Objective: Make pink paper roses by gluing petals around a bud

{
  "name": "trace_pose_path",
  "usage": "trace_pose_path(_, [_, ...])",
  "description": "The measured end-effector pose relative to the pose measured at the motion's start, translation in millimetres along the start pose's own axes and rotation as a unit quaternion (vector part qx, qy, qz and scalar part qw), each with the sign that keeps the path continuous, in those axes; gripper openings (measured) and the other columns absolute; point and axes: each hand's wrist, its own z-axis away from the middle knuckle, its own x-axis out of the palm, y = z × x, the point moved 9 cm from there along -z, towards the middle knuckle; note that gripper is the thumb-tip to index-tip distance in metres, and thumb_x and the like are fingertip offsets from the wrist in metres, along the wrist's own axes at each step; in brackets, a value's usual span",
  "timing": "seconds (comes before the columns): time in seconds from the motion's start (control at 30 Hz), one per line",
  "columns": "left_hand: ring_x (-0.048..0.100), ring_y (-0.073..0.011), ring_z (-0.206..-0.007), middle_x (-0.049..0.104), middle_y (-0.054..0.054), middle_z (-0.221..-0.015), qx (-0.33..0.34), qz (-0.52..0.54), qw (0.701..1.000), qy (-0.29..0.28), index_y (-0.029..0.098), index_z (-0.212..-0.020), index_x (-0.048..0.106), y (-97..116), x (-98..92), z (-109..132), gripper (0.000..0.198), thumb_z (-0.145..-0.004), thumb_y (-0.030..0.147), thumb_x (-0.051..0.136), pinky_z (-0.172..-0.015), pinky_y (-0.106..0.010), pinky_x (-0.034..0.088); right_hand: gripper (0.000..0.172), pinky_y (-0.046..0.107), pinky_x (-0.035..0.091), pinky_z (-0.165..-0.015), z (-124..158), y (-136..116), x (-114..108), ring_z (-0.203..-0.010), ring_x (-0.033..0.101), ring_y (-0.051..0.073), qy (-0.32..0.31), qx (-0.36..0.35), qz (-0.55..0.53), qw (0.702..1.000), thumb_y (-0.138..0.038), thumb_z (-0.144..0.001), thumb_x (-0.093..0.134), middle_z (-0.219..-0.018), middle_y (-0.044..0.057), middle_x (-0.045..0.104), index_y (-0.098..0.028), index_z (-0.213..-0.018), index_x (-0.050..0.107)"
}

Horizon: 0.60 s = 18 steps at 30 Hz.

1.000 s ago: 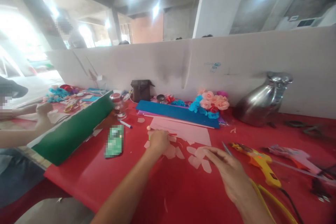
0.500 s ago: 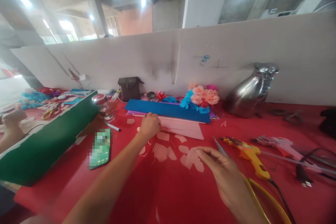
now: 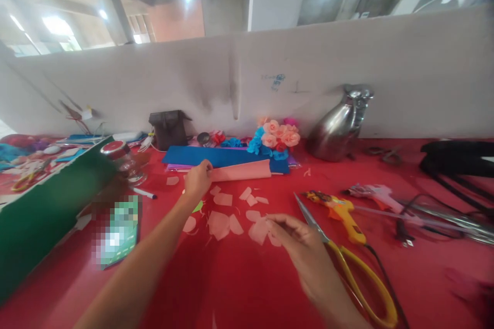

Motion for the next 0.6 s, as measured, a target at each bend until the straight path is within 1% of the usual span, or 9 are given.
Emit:
trace_pose_path(0.07, [0.059, -0.0239, -0.085, 0.067, -0.008, -0.093, 0.044, -0.036, 0.998, 0.017, 0.022, -0.094, 0.064, 11, 0.6, 5, 0.026, -0.081, 0.013, 0.044, -0.069, -0.032, 0.041, 0.023, 0.030, 0.049, -0.075, 2, -1, 3, -0.080, 0.065, 0.020, -0.006, -0.005, 0.009, 1.000, -0.041, -0.072, 0.066, -0.083, 0.004, 0.072, -0.021, -0.080, 0.071])
trace_pose_path(0.13, [0.054, -0.0249, -0.095, 0.064, -0.009, -0.103, 0.128, -0.062, 0.990, 0.017, 0.020, -0.084, 0.068, 35, 5.1, 12, 0.026, -0.078, 0.009, 0.045, -0.079, -0.036, 0.041, 0.021, 0.029, 0.049, -0.073, 4, -5, 7, -0.078, 0.065, 0.019, -0.014, -0.015, 0.017, 1.000, -0.041, -0.074, 0.064, -0.081, 0.003, 0.072, -0.021, -0.078, 0.070])
trace_pose_path(0.17, [0.052, -0.0252, -0.098, 0.063, -0.010, -0.105, 0.173, -0.066, 0.983, 0.003, 0.020, -0.078, 0.070, 49, 10.5, 16, 0.026, -0.077, 0.008, 0.047, -0.083, -0.037, 0.040, 0.021, 0.028, 0.049, -0.072, 5, -7, 9, -0.077, 0.065, 0.019, -0.023, -0.021, 0.021, 0.999, -0.040, -0.075, 0.063, -0.080, 0.003, 0.072, -0.021, -0.077, 0.070])
trace_pose_path(0.23, [0.051, -0.0235, -0.096, 0.062, -0.009, -0.101, 0.250, -0.047, 0.965, -0.060, 0.019, -0.076, 0.073, 78, 28.6, 24, 0.029, -0.075, 0.006, 0.048, -0.085, -0.036, 0.040, 0.020, 0.027, 0.048, -0.071, 8, -10, 14, -0.076, 0.065, 0.018, -0.038, -0.029, 0.029, 0.998, -0.039, -0.076, 0.062, -0.077, 0.002, 0.071, -0.021, -0.076, 0.070])
trace_pose_path(0.27, [0.051, -0.0222, -0.093, 0.062, -0.008, -0.098, 0.263, -0.029, 0.961, -0.080, 0.020, -0.078, 0.074, 89, 35.8, 27, 0.030, -0.074, 0.006, 0.048, -0.085, -0.035, 0.041, 0.020, 0.027, 0.048, -0.070, 9, -11, 15, -0.075, 0.065, 0.018, -0.042, -0.031, 0.034, 0.998, -0.039, -0.077, 0.061, -0.076, 0.002, 0.071, -0.021, -0.076, 0.069])
trace_pose_path(0.37, [0.049, -0.0223, -0.093, 0.061, -0.008, -0.098, 0.273, -0.009, 0.957, -0.096, 0.021, -0.082, 0.075, 116, 52.4, 29, 0.024, -0.077, 0.015, 0.053, -0.085, -0.035, 0.042, 0.019, 0.026, 0.048, -0.068, 10, -13, 14, -0.074, 0.065, 0.018, -0.038, -0.042, 0.049, 0.997, -0.037, -0.078, 0.059, -0.077, 0.002, 0.071, -0.021, -0.078, 0.069])
trace_pose_path(0.47, [0.048, -0.0230, -0.097, 0.059, -0.008, -0.101, 0.270, -0.013, 0.956, -0.117, 0.023, -0.084, 0.075, 132, 66.2, 29, 0.019, -0.077, 0.021, 0.058, -0.088, -0.036, 0.041, 0.019, 0.026, 0.048, -0.071, 8, -14, 9, -0.078, 0.065, 0.018, -0.025, -0.048, 0.046, 0.997, -0.037, -0.079, 0.059, -0.081, 0.002, 0.071, -0.021, -0.080, 0.069])
trace_pose_path(0.53, [0.047, -0.0239, -0.101, 0.058, -0.008, -0.103, 0.274, -0.026, 0.953, -0.124, 0.023, -0.081, 0.075, 140, 70.9, 31, 0.015, -0.076, 0.024, 0.061, -0.089, -0.037, 0.040, 0.019, 0.027, 0.048, -0.072, 8, -14, 6, -0.079, 0.065, 0.018, -0.019, -0.051, 0.038, 0.998, -0.037, -0.079, 0.059, -0.081, 0.002, 0.072, -0.021, -0.081, 0.069])
trace_pose_path(0.6, [0.046, -0.0246, -0.103, 0.057, -0.008, -0.105, 0.280, -0.043, 0.951, -0.124, 0.022, -0.078, 0.074, 146, 72.8, 34, 0.012, -0.076, 0.023, 0.062, -0.089, -0.038, 0.038, 0.019, 0.027, 0.049, -0.072, 8, -16, 4, -0.078, 0.065, 0.018, -0.018, -0.055, 0.033, 0.998, -0.036, -0.079, 0.059, -0.079, 0.002, 0.072, -0.021, -0.080, 0.069])
